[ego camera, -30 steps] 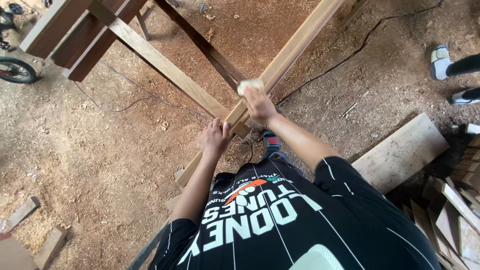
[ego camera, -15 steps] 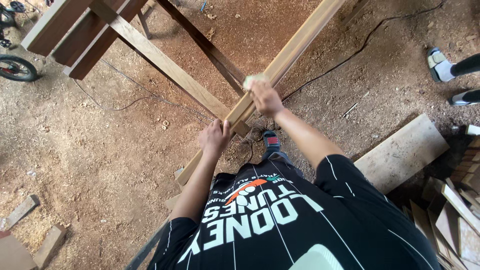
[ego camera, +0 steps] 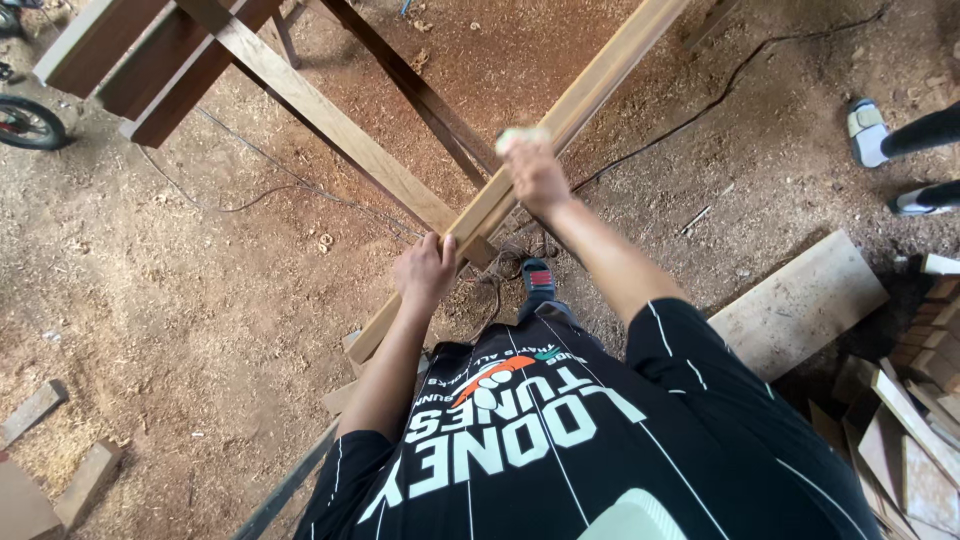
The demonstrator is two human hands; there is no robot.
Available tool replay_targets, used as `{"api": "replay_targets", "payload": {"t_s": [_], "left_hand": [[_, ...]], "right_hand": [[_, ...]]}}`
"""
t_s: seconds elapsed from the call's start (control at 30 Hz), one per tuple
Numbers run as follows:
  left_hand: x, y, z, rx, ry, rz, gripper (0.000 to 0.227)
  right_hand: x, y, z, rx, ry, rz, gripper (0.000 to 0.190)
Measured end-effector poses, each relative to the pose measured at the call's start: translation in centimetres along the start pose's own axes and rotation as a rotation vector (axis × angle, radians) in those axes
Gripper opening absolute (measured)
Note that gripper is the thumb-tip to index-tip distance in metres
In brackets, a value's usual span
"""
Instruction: The person is sanding the edges and joints of a wooden frame by hand using a piece of sandpaper.
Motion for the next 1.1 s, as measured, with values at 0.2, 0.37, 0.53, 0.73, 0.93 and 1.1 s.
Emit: {"api": "replay_targets", "payload": {"t_s": [0.2,0.37,0.53,0.73,0.93,1.1], "left_hand": [[-0.7,0.7,0.0,-0.039,-0.042,0.049,0.054],[-0.6,0.1,0.6,0.014,-0.018,0.021,0.056],[-0.2,-0.9,0.1,0.119,0.007,0.023,0.053],[0.1,-0.9,0.5,0.127,0.043,0.008,0.054],[-0.4,0.3,0.8,-0.077,-0.11,0.042,0.053],[0.0,-0.6,0.3,0.104,-0.002,0.094,0.052]], "right_hand": [[-0.8,-2.3,-2.1,-0.052,-0.137,0.153,0.031],[5.1,0.0,2.0,-0.096,0.134,0.032,0.023],[4.0,1.1,3.2,-0.23,0.368,0.278,0.021],[-0.5,-4.9,1.2,0.091,-0.103,0.058,0.025],[6.3,1.0,5.5,-0.208,0.09,0.141,0.014],[4.4,2.9,4.7,-0.389,0.09,0.022,0.022]]}}
Point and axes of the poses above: each hand's wrist, its own z-axis towards the middle knuckle, its own y-axis out of the palm, x = y × z, the point moved 10 cm from there along z, towards the middle knuckle, and after that the axes turned 8 degrees about -z, right-handed, at the moved point
